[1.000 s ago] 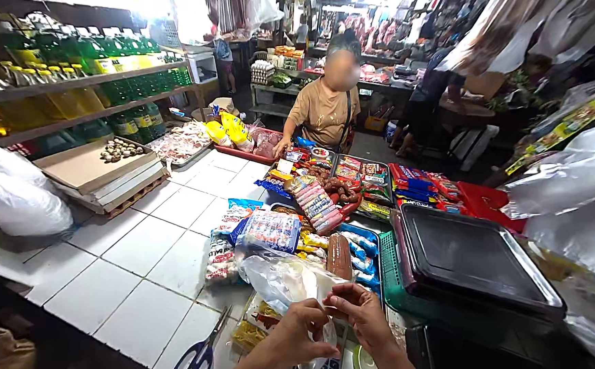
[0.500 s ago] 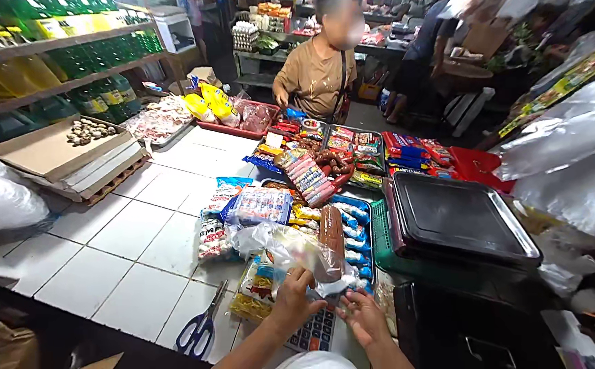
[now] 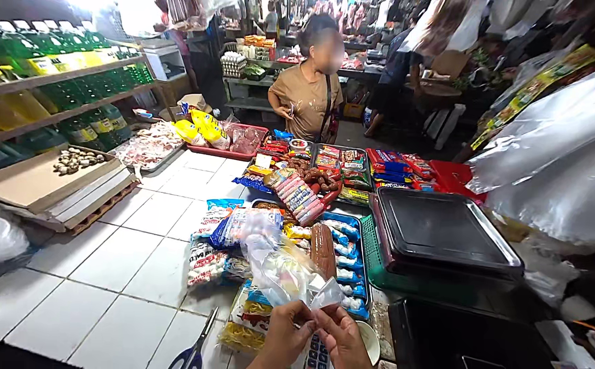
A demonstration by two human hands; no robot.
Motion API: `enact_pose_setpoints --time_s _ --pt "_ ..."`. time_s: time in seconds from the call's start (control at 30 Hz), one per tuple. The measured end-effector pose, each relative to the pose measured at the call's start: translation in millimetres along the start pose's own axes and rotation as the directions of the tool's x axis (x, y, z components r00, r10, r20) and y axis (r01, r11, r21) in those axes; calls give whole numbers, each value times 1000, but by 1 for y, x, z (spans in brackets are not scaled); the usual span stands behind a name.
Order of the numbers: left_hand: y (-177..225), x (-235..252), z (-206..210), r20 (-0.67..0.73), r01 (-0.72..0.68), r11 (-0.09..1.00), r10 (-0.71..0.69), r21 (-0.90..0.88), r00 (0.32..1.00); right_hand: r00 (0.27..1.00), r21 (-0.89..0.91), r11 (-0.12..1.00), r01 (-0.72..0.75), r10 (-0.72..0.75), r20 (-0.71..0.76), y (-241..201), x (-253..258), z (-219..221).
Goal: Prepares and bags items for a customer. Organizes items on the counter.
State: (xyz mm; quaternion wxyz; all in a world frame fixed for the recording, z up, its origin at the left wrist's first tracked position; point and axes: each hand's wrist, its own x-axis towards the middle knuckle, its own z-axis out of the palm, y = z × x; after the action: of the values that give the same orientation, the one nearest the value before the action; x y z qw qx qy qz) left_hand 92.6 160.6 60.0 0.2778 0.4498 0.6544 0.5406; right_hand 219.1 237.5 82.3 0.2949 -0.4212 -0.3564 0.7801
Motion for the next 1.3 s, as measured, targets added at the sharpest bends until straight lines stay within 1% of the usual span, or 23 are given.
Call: enact_pose_setpoints --time_s 0.1,0.17,0.3,0.37,0.43,0.47,0.5,0.57,0.63,0.67,0.73,0.83,0.9,0.93,0.97,1.0,1.03,1.07,1.1,1.13,1.17,1.23,1.3 --pt "1 2 -8 27 104 978 -101 -181 995 991 -81 993 90 -81 108 3 -3 -7" --pt "7 3 -18 72 220 901 -208 -375 975 996 -16 999 43 -42 76 -6 -3 -10" --pt "23 6 -47 161 338 524 -353 -782 922 992 354 929 -109 77 102 -37 5 -28" --pt "29 9 -63 190 330 323 -397 -887 898 980 498 863 -86 -18 200 -51 6 -40" --pt "27 10 -76 187 280 271 -322 -921 928 891 434 901 19 -212 401 -56 12 -55" --pt "24 10 -80 199 265 324 -221 -908 955 822 247 958 146 -257 509 -58 12 -60" --pt "22 11 -83 219 237 408 -91 -882 972 754 5 947 320 -257 604 -61 13 -64" --pt "28 13 -85 264 118 653 130 -748 956 723 -458 671 583 -171 669 -71 9 -60" --pt "42 10 -82 211 -86 942 161 -324 964 722 -570 464 678 -279 633 -68 10 -48" --pt "49 9 -76 125 -136 991 137 -13 983 705 -531 474 702 -355 614 -67 13 -42" --pt "52 15 -58 -100 -81 908 133 412 986 649 -367 569 736 -438 622 -70 14 -32" --pt "28 36 -65 -377 51 788 236 614 896 610 -120 684 720 -539 581 -83 4 -23" --pt "19 42 -85 -446 113 869 133 482 885 581 53 736 675 -574 578 -96 4 -29" --pt "20 41 -93 -426 124 958 -3 257 905 571 134 766 629 -572 588 -101 6 -34" --pt "23 40 -99 -327 131 986 -159 -105 932 570 186 786 590 -569 592 -103 8 -39" --pt "26 37 -102 -164 138 854 -250 -501 954 567 212 795 568 -565 600 -103 11 -43" --pt "28 35 -105 -3 165 613 -263 -773 965 558 214 800 560 -556 616 -102 16 -47" --pt "29 35 -106 110 199 400 -234 -894 966 532 203 802 562 -538 654 -100 22 -52" --pt "29 36 -106 162 207 266 -181 -941 970 490 150 792 592 -501 713 -98 28 -56" --pt "28 38 -108 175 195 209 -109 -958 978 492 63 773 632 -462 738 -96 32 -57" --pt "26 39 -108 168 174 208 -46 -963 985 555 -66 744 665 -433 711 -92 35 -57" --pt "31 42 -106 161 147 317 20 -937 987 738 -376 665 646 -419 529 -85 34 -41" --pt "31 45 -102 230 147 481 119 -864 966 820 -635 548 545 -505 269 -81 36 -16"
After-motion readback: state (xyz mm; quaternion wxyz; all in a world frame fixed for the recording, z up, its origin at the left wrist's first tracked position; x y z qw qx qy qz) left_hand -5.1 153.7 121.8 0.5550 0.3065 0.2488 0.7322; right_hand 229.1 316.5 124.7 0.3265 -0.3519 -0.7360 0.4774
